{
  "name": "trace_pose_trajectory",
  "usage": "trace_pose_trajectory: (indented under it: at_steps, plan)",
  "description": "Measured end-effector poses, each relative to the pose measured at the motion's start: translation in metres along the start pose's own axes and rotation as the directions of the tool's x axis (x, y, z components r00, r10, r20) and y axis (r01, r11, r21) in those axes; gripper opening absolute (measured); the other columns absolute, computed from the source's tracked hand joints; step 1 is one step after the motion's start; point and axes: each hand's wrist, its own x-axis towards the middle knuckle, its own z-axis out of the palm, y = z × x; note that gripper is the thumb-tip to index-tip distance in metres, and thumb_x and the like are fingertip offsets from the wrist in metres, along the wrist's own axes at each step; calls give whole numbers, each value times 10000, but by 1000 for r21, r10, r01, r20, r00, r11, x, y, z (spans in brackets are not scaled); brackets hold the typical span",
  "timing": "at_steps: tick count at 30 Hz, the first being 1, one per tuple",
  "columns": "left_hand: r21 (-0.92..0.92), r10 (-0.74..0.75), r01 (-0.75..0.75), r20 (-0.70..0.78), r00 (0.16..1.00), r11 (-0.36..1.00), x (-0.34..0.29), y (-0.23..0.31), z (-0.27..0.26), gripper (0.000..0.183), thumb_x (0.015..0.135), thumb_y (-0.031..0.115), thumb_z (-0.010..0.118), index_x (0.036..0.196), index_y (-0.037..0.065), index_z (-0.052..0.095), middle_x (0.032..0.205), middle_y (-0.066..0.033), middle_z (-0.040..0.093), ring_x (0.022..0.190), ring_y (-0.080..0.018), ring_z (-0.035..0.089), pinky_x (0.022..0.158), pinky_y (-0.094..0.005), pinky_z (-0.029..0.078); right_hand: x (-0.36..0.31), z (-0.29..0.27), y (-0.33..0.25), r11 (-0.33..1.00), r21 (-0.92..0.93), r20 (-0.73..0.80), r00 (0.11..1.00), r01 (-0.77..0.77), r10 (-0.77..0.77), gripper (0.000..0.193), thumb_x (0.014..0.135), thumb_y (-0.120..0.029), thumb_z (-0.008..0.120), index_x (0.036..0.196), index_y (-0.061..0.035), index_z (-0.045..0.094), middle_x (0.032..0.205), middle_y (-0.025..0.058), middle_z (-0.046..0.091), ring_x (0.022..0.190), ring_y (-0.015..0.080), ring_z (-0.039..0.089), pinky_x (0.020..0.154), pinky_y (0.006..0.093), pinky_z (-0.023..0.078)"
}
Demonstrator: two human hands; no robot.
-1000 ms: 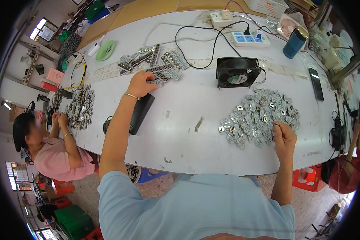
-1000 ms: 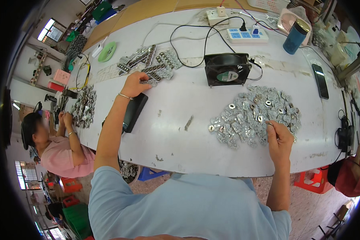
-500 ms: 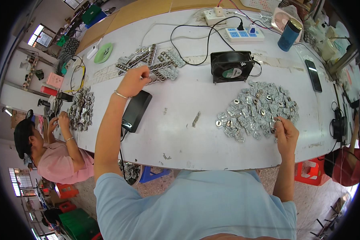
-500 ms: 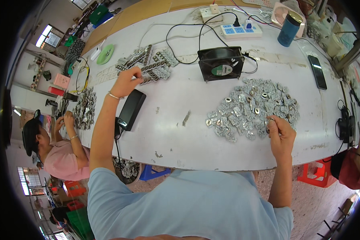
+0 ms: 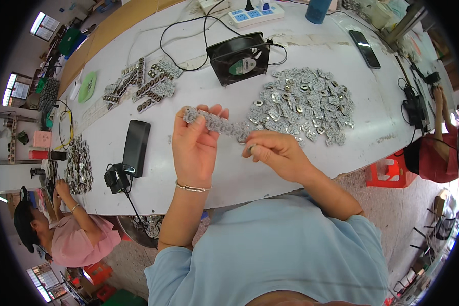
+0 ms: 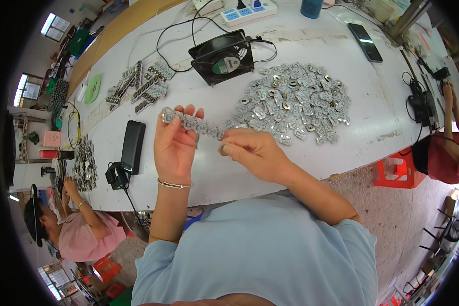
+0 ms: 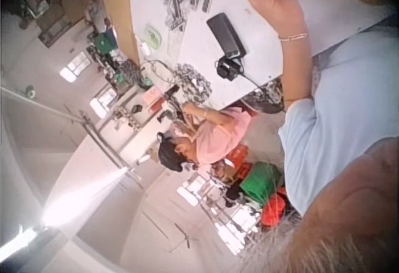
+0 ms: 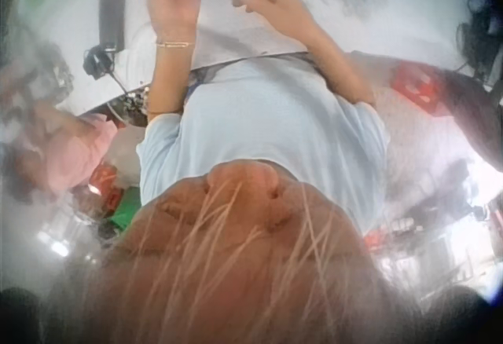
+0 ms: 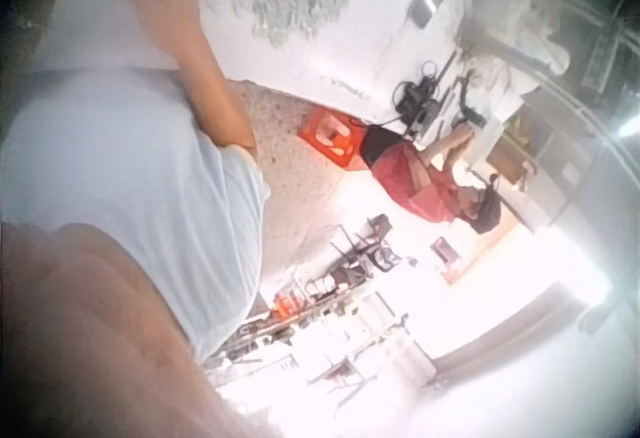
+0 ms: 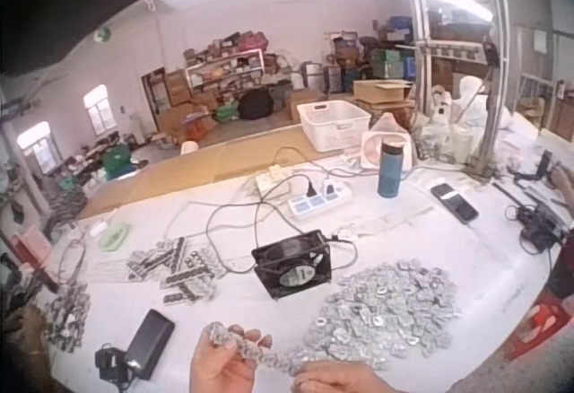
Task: The person assembles small metal parts into an assembly strip by hand.
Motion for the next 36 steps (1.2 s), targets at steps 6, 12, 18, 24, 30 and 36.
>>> trace_pose_trajectory:
  at_steps: [6,12,18,24,30,36]
  plan:
    - [669,162,-221,150,975,710,-10,-1,-9,305,895,6,593,1193,43,535,1106,-90,619,1070,-262,610,1011,-461,452,-3,-14,3,950,-298,-101,986,97,-133,133,915,-111,617,907,14,660,788,99,640,698,182,603,628,299,472]
    - [890,-376,-446,383,844,-93,4,17,9,308,863,7,613,1169,45,615,984,-81,659,900,-129,617,799,-308,493,-2,-16,3,847,-456,-50,943,272,-330,73,859,-50,644,864,22,634,760,120,622,681,256,595,606,349,464]
    - [920,-278,-306,368,887,244,-5,-10,-23,169,901,46,605,1062,2,625,799,-30,632,707,-77,598,640,-240,492,-5,-5,13,909,-401,-111,978,118,-175,57,855,-44,640,875,9,650,770,131,630,701,271,597,620,355,474]
    - [905,-406,46,145,902,424,-14,2,-1,132,902,29,612,1024,-23,620,823,-13,608,706,-80,610,607,-213,502,-7,4,11,853,-432,-143,911,294,-386,74,876,-51,629,919,8,646,825,131,642,682,261,593,619,343,477]
    - [913,-381,-198,335,862,356,-11,9,-4,102,816,6,681,908,-24,648,788,-52,613,662,-103,582,595,-240,474,-8,-7,-1,949,-306,-230,962,73,-148,93,890,-43,613,954,11,654,783,116,624,654,206,572,589,306,453]
    - [923,-450,-175,325,831,344,-8,8,1,134,774,60,726,867,-7,657,714,-69,593,595,-138,519,551,-277,412,-10,-14,-8,971,-240,-72,997,17,-35,88,889,-42,602,928,0,668,719,115,599,623,235,551,582,332,445]
